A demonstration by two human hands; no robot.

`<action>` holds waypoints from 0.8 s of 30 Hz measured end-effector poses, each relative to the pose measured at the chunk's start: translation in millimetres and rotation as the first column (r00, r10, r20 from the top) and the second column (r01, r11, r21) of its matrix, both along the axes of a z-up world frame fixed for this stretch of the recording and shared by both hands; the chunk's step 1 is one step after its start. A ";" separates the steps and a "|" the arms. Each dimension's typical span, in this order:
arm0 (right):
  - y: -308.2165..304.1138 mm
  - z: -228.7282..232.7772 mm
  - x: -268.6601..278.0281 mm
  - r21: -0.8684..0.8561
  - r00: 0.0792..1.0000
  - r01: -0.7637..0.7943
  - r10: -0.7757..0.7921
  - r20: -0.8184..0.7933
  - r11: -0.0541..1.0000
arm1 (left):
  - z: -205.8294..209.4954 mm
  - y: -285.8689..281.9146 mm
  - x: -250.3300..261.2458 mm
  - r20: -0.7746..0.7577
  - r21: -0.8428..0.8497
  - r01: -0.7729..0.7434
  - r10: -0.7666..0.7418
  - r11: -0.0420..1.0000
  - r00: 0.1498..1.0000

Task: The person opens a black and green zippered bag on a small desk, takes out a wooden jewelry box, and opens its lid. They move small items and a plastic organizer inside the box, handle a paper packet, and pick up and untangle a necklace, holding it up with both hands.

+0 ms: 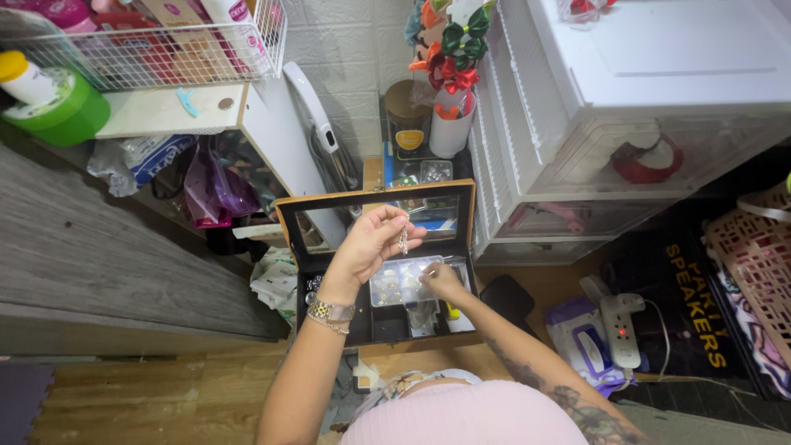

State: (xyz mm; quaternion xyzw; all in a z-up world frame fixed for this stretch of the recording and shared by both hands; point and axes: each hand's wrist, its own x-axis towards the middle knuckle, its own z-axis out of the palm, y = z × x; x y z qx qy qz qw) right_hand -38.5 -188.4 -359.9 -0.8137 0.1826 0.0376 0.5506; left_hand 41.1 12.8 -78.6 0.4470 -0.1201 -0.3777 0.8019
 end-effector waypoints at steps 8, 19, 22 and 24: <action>15.5 179.0 8.9 0.599 0.934 -0.188 -0.047 0.354 0.778 | 1.1 -1.4 0.9 -0.015 -0.040 -0.071 0.071 0.997 0.997; 8.8 277.7 0.2 0.497 0.908 -0.270 0.046 0.417 0.825 | 18.9 -4.1 2.8 0.232 0.040 -0.174 0.161 0.984 0.959; -1.6 291.1 -0.5 0.367 0.910 -0.333 0.193 0.367 0.869 | 26.2 0.7 6.3 0.275 0.090 -0.151 0.121 0.984 0.954; -3.0 301.4 -2.5 0.366 0.915 -0.361 0.251 0.315 0.858 | 30.3 3.1 5.6 0.282 0.105 -0.107 0.073 0.989 0.957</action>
